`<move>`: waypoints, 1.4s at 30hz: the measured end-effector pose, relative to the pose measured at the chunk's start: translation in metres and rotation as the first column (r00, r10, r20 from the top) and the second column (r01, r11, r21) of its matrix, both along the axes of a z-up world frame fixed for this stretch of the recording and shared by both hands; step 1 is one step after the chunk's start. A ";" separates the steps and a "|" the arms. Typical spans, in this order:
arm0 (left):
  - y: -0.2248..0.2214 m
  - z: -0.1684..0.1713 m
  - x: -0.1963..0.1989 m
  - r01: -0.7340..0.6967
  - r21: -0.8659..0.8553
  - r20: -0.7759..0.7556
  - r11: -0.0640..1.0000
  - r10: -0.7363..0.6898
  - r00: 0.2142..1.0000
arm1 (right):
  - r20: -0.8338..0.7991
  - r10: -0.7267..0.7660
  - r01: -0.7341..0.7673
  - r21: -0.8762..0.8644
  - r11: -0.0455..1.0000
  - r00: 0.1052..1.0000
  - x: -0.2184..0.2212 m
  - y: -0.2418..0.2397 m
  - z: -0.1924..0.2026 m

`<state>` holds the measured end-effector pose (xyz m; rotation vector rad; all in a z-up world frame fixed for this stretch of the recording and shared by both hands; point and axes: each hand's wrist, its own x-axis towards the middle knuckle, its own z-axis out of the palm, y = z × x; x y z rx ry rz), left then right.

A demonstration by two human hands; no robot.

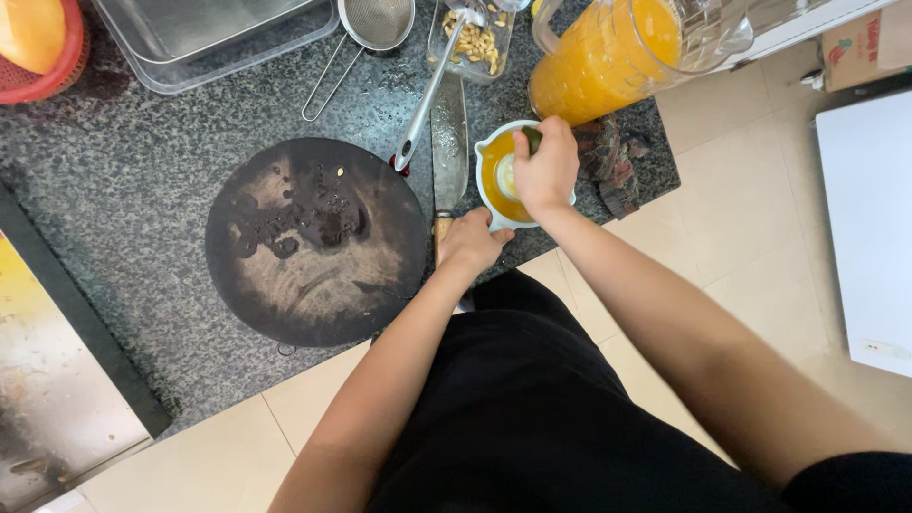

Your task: The person cuts oranges on a wooden board with a knife, squeezes them using a plastic manual juicer, and pours the juice into a large pitcher, stirring it with a spoon and adding ice.

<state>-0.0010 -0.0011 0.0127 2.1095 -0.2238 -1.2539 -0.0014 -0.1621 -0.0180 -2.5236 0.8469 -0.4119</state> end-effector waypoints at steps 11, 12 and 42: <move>0.001 -0.006 -0.002 -0.033 -0.022 0.011 0.999 0.033 0.999 | -0.138 0.626 -0.631 0.002 0.775 0.768 -0.025 -0.036 0.053; 0.001 -0.007 -0.002 -0.024 -0.010 0.008 1.000 0.024 1.000 | -0.203 0.728 -0.743 0.007 0.669 0.654 -0.025 -0.047 0.068; -0.008 -0.006 0.008 0.072 0.090 -0.031 0.993 -0.070 0.997 | -0.291 0.521 -0.582 -0.190 0.790 0.802 0.013 -0.013 0.038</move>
